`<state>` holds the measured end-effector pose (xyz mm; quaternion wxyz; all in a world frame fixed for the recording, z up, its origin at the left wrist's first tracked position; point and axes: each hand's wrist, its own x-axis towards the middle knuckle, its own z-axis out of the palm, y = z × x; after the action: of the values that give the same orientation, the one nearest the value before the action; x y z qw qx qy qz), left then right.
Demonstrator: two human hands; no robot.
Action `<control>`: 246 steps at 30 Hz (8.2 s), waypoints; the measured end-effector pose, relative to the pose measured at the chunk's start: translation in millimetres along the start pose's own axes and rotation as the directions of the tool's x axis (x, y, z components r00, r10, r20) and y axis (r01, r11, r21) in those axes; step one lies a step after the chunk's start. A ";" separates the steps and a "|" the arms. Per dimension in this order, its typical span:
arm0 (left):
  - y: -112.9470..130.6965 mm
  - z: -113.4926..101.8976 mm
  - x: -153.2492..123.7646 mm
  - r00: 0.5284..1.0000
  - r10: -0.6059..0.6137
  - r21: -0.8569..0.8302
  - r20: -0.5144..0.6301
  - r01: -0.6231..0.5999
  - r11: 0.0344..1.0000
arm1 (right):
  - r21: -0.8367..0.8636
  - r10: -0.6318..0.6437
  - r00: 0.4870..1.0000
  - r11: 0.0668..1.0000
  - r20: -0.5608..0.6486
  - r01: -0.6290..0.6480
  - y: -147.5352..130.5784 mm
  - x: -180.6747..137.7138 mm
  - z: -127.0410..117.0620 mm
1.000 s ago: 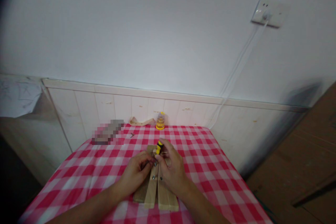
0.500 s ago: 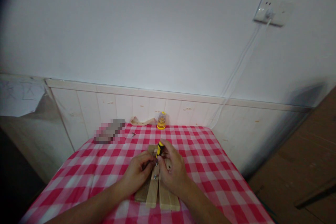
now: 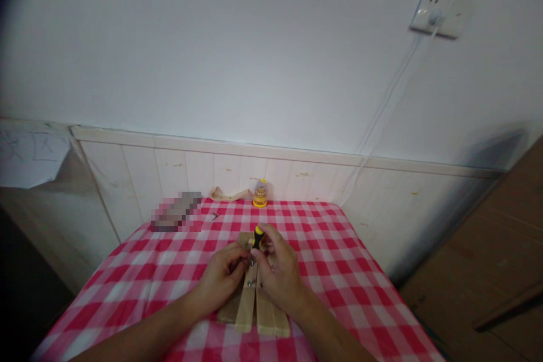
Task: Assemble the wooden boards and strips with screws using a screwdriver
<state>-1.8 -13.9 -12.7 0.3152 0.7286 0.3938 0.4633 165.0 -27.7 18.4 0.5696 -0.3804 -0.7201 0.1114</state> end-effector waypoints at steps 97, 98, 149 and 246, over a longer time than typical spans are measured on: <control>-0.2 0.1 -0.3 0.999 0.045 0.010 0.008 -0.045 0.999 | 0.075 0.066 0.998 0.995 0.015 -0.067 -4.8 6.7 0.7; -0.1 -0.1 -0.3 0.999 0.046 0.012 0.011 -0.046 0.999 | 0.061 0.059 0.998 0.996 0.011 -0.059 -4.5 6.3 0.7; 9.0 -13.0 -6.0 0.959 0.023 -0.161 0.282 0.024 0.987 | 0.055 -0.159 0.986 0.986 0.051 0.156 -15.5 -5.2 -13.9; 3.7 -10.3 -4.0 0.965 0.040 -0.119 0.259 -0.009 0.993 | 0.055 -0.111 0.990 0.992 -0.081 0.116 -9.0 -5.7 -5.7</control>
<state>-11.4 -18.3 -7.5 0.4006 0.7683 0.3121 0.3896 166.7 -39.3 21.4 0.6136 -0.3259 -0.7141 0.0852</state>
